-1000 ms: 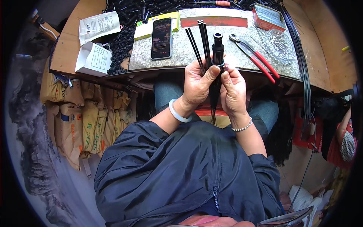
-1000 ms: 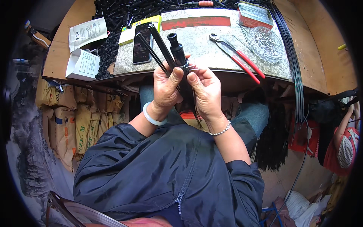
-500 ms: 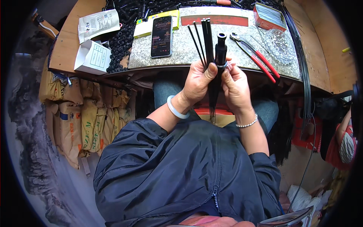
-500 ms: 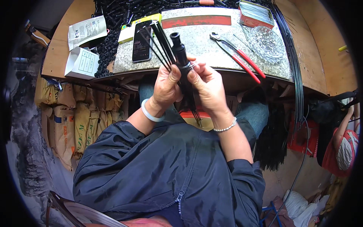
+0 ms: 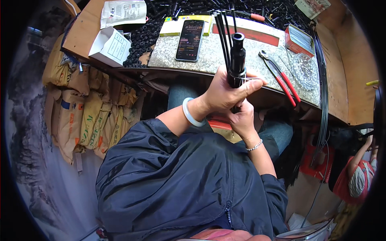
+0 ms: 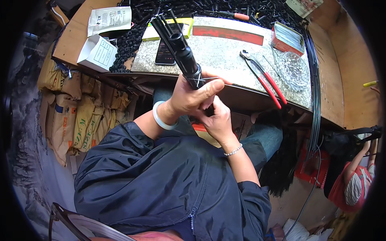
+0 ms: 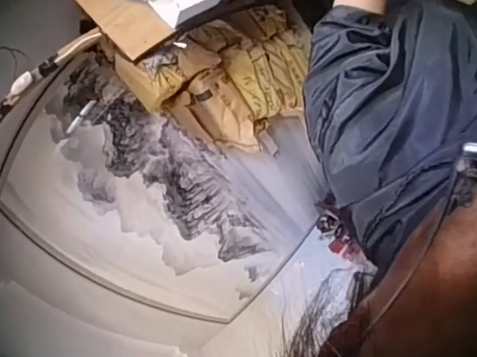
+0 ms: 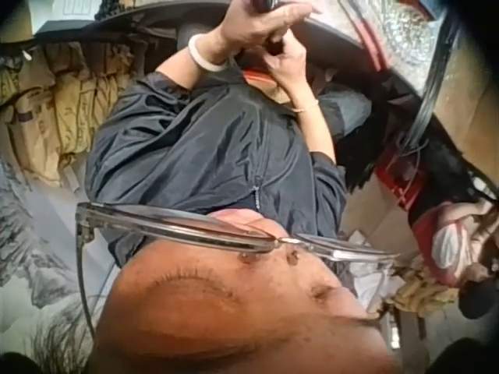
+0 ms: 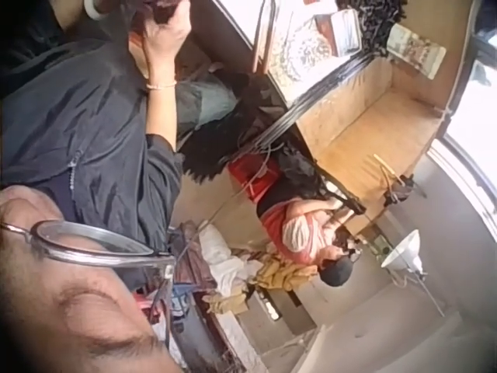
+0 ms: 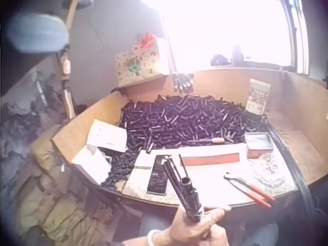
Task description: Assembling small black plastic nozzles or connectors onto thin black tubes using pliers to secure them.
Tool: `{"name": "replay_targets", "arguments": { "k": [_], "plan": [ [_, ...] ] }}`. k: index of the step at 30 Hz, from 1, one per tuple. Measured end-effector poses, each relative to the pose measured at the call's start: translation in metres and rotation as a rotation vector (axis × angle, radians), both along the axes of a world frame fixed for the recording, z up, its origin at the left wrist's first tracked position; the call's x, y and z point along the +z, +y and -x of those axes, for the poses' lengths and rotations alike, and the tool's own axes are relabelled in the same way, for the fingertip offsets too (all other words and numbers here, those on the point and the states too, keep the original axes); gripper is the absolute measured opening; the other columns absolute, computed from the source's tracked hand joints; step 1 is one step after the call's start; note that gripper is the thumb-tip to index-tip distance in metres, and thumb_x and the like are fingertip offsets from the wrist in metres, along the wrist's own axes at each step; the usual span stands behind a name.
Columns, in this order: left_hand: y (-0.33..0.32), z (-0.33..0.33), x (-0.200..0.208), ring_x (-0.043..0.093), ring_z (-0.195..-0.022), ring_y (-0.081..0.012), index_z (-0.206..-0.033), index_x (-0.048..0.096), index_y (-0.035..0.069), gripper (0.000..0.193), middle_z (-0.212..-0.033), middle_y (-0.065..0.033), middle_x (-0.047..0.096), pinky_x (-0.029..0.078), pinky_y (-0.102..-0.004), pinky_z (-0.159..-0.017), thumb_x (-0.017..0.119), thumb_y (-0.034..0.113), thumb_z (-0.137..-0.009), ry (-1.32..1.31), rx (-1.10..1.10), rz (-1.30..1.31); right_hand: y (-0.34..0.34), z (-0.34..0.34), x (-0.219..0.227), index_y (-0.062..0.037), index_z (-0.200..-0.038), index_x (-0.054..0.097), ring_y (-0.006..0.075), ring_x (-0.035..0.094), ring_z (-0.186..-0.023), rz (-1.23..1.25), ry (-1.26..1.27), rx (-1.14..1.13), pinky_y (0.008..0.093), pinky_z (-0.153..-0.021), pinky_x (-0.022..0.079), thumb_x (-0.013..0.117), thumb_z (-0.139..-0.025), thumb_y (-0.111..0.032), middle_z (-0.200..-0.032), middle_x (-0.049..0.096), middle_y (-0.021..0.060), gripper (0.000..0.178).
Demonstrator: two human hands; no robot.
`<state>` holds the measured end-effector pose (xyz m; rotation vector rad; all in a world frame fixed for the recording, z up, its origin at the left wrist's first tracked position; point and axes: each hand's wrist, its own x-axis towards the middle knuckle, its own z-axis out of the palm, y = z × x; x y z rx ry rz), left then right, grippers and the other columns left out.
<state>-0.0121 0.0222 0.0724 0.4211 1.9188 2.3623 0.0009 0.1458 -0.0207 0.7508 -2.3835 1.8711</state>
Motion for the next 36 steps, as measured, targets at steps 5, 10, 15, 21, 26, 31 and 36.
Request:
{"name": "replay_targets", "arguments": {
  "k": [5, 10, 15, 21, 26, 31, 36],
  "plan": [
    [0.012, -0.005, -0.001, 0.039, -0.045, 0.0027, -0.106, 0.063, -0.003, 0.021, -0.061, 0.0045, 0.055, 0.026, -0.0149, -0.039, 0.052, 0.001, -0.088, 0.108, 0.168, -0.032, 0.016, 0.005, 0.044, -0.0002, -0.125, 0.045, 0.0237, 0.047, -0.108, 0.172, 0.336, -0.265, 0.0348, -0.091, 0.039, 0.073, -0.067, -0.055, -0.118, 0.048, 0.0128, 0.085],
    [0.014, -0.003, -0.017, 0.052, -0.07, -0.0041, -0.109, 0.061, -0.005, 0.025, -0.078, -0.0013, 0.062, 0.042, -0.0206, -0.061, 0.055, 0.005, -0.088, 0.349, 0.214, 0.07, 0.018, 0.004, 0.095, -0.0029, -0.11, 0.057, 0.0248, 0.047, -0.104, -0.127, 0.597, -0.353, 0.0343, -0.088, 0.039, 0.07, -0.076, -0.044, -0.113, 0.051, 0.0133, 0.055],
    [0.017, -0.007, -0.016, 0.046, -0.066, -0.0032, -0.109, 0.06, -0.008, 0.029, -0.073, 0.0019, 0.054, 0.039, -0.0207, -0.057, 0.059, 0.012, -0.088, 0.321, 0.21, 0.034, 0.014, -0.007, 0.094, -0.0043, -0.088, 0.062, 0.0204, 0.048, -0.09, -0.086, 0.545, -0.338, 0.0292, -0.079, 0.04, 0.067, -0.081, -0.011, -0.098, 0.056, 0.0104, 0.01],
    [0.02, -0.013, -0.004, 0.04, -0.062, -0.001, -0.107, 0.062, -0.006, 0.023, -0.069, 0.0065, 0.048, 0.034, -0.0187, -0.053, 0.053, 0.003, -0.088, 0.12, 0.301, 0.018, 0.012, -0.004, 0.097, -0.0013, -0.087, 0.06, 0.0239, 0.048, -0.057, -0.13, 0.786, -0.291, 0.0328, -0.056, 0.039, 0.066, -0.076, 0.005, -0.068, 0.055, 0.0084, 0.014],
    [0.016, -0.012, -0.011, 0.043, -0.063, -0.0005, -0.108, 0.062, -0.005, 0.024, -0.069, 0.0044, 0.051, 0.037, -0.0187, -0.054, 0.052, 0.0, -0.086, 0.241, 0.278, 0.092, 0.015, -0.006, 0.1, 0.0011, -0.081, 0.059, 0.0102, 0.048, -0.055, 0.197, 0.192, -0.24, 0.025, -0.049, 0.038, 0.065, -0.081, 0.0, -0.067, 0.053, 0.0031, 0.006],
    [0.015, -0.01, -0.014, 0.039, -0.051, 0.0011, -0.108, 0.063, -0.002, 0.024, -0.063, 0.0063, 0.05, 0.028, -0.0171, -0.044, 0.052, 0.001, -0.087, 0.183, 0.296, 0.074, 0.03, -0.002, 0.076, -0.0001, -0.085, 0.058, 0.0041, 0.042, -0.049, 0.589, -0.517, 0.017, 0.0193, -0.048, 0.038, 0.058, -0.09, -0.011, -0.066, 0.052, 0.0, 0.013],
    [-0.002, -0.007, -0.015, 0.033, -0.039, 0.0013, -0.107, 0.062, -0.004, 0.021, -0.053, 0.0088, 0.041, 0.022, -0.0168, -0.037, 0.05, 0.002, -0.091, 0.043, 0.318, -0.008, 0.086, 0.055, 0.041, -0.0028, -0.088, 0.061, 0.0246, 0.056, -0.087, -0.595, 0.53, -0.606, 0.0336, -0.078, 0.045, 0.067, -0.082, -0.018, -0.091, 0.061, 0.0097, 0.018]
  ]
}}
